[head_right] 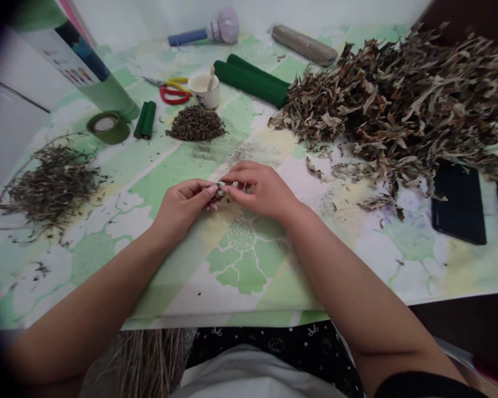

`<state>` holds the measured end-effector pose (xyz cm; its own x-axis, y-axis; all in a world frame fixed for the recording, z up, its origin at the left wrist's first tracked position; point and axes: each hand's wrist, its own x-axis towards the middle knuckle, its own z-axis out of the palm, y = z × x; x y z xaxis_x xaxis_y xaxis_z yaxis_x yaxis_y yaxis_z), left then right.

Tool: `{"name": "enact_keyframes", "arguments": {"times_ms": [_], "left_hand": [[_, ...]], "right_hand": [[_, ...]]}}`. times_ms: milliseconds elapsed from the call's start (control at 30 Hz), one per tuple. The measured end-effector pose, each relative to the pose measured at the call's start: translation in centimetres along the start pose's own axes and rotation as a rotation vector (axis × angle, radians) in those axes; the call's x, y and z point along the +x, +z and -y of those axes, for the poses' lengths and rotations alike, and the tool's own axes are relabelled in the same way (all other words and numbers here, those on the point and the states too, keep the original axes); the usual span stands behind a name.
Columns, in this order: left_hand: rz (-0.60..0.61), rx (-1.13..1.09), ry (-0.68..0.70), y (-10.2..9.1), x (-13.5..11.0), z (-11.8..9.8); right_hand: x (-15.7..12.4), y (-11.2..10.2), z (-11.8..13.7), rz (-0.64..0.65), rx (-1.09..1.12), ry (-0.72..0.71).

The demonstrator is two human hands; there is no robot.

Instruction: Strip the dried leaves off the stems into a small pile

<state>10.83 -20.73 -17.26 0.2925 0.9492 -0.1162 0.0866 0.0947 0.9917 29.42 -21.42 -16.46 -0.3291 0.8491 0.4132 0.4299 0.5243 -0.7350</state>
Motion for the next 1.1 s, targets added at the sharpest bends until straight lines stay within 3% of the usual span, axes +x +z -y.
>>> {"name": "enact_keyframes", "arguments": {"times_ms": [467,1100], "left_hand": [[-0.005,0.028,0.007,-0.07,0.16,0.22],[-0.031,0.073,0.02,0.13,-0.05,0.01]], "right_hand": [[0.01,0.5,0.0,-0.081,-0.017,0.055],[0.0,1.08,-0.13,-0.046,0.028,0.037]]}}
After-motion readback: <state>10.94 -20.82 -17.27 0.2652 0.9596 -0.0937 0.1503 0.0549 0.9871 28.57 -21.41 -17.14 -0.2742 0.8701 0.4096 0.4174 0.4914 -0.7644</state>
